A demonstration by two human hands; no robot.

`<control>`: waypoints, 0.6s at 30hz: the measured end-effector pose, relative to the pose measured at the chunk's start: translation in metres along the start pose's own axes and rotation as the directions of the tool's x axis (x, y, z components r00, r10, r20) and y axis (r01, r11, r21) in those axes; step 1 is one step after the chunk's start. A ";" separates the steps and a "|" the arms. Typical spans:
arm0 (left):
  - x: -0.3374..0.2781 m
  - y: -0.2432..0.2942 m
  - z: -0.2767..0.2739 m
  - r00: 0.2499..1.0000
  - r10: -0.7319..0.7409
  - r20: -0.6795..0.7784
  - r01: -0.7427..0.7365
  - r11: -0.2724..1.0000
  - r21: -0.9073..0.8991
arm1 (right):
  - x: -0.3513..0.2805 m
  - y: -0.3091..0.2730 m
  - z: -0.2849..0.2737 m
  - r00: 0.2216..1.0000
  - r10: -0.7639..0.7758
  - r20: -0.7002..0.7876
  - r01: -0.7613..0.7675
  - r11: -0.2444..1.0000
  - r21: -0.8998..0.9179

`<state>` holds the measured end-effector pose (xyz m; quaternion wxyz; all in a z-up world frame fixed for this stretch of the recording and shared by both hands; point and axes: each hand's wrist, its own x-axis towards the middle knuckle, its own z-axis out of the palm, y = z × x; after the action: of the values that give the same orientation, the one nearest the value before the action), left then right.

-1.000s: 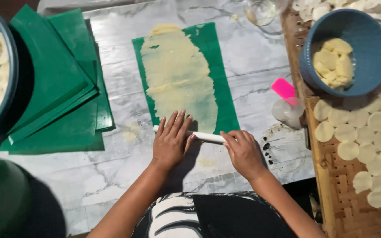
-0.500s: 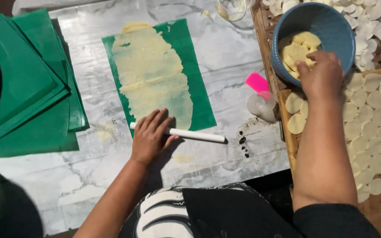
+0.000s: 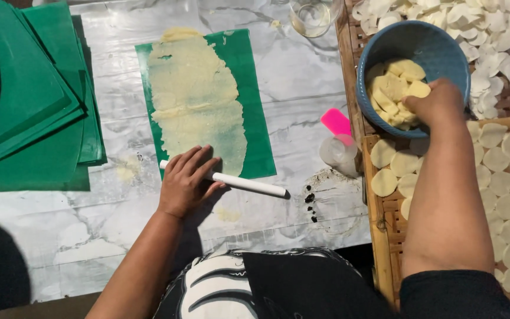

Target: Rolling out pieces of dough on a plastic mat using a rolling pin.

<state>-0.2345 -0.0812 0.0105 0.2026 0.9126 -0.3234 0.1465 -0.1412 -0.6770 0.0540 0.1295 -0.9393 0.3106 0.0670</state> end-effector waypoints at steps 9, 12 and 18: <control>0.000 0.001 0.004 0.997 0.061 -0.041 -0.063 0.997 -0.052 | -0.006 0.020 -0.013 0.847 -0.186 -0.499 0.487 0.646 0.587; -0.006 0.002 0.015 0.999 0.044 0.022 -0.044 0.999 0.021 | -0.111 -0.080 -0.046 0.853 -0.329 -0.406 0.510 0.689 0.515; -0.014 0.011 0.004 0.995 -0.079 -0.065 0.087 0.989 0.123 | -0.172 -0.186 0.099 0.872 -0.488 0.017 0.313 0.584 0.749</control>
<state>-0.2516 -0.0836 0.0042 0.1601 0.9315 -0.2690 0.1854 -0.1717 -0.4075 0.0326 0.5354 -0.8413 0.0734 0.0113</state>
